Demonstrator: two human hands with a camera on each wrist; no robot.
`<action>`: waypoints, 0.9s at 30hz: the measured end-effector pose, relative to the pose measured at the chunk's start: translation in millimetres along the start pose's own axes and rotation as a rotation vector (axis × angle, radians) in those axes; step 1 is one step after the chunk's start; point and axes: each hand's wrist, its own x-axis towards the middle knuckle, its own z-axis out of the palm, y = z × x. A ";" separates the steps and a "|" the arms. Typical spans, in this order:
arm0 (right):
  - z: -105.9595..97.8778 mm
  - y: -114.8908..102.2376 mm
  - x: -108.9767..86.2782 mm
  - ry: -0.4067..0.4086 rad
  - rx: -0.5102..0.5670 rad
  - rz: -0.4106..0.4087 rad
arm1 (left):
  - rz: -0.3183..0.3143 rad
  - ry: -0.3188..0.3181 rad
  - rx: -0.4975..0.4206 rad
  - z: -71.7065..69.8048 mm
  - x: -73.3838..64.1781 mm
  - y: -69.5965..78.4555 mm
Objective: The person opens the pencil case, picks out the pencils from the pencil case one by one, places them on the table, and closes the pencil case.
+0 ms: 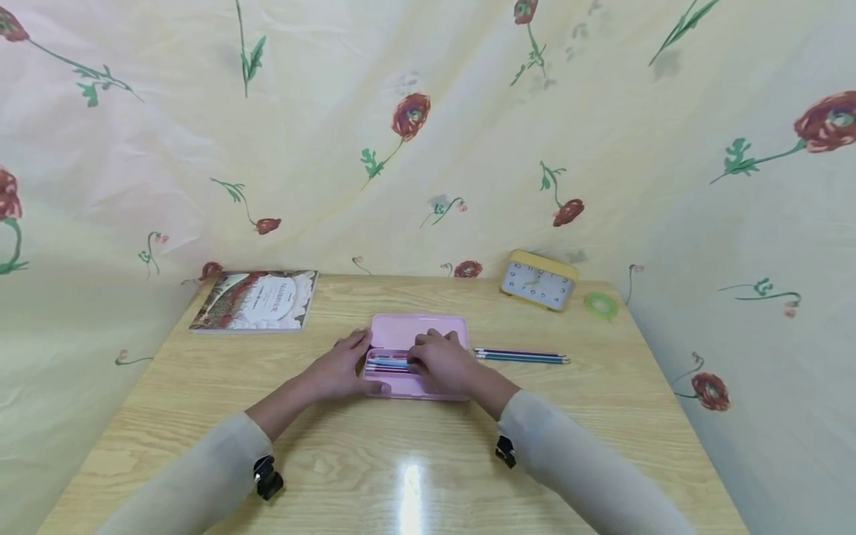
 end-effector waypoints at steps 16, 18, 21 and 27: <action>2.5 -20.2 15.0 0.021 -0.119 0.015 | 0.005 -0.002 0.016 2.6 1.5 -0.2; 1.8 -21.6 14.4 0.045 -0.160 -0.001 | 0.003 -0.007 0.018 2.1 1.4 0.1; 1.1 -22.2 12.8 0.091 -0.256 -0.045 | -0.001 -0.014 0.014 0.4 0.9 0.8; 0.2 -16.4 10.3 0.188 -0.456 -0.126 | 0.004 -0.010 0.009 -3.1 0.2 0.8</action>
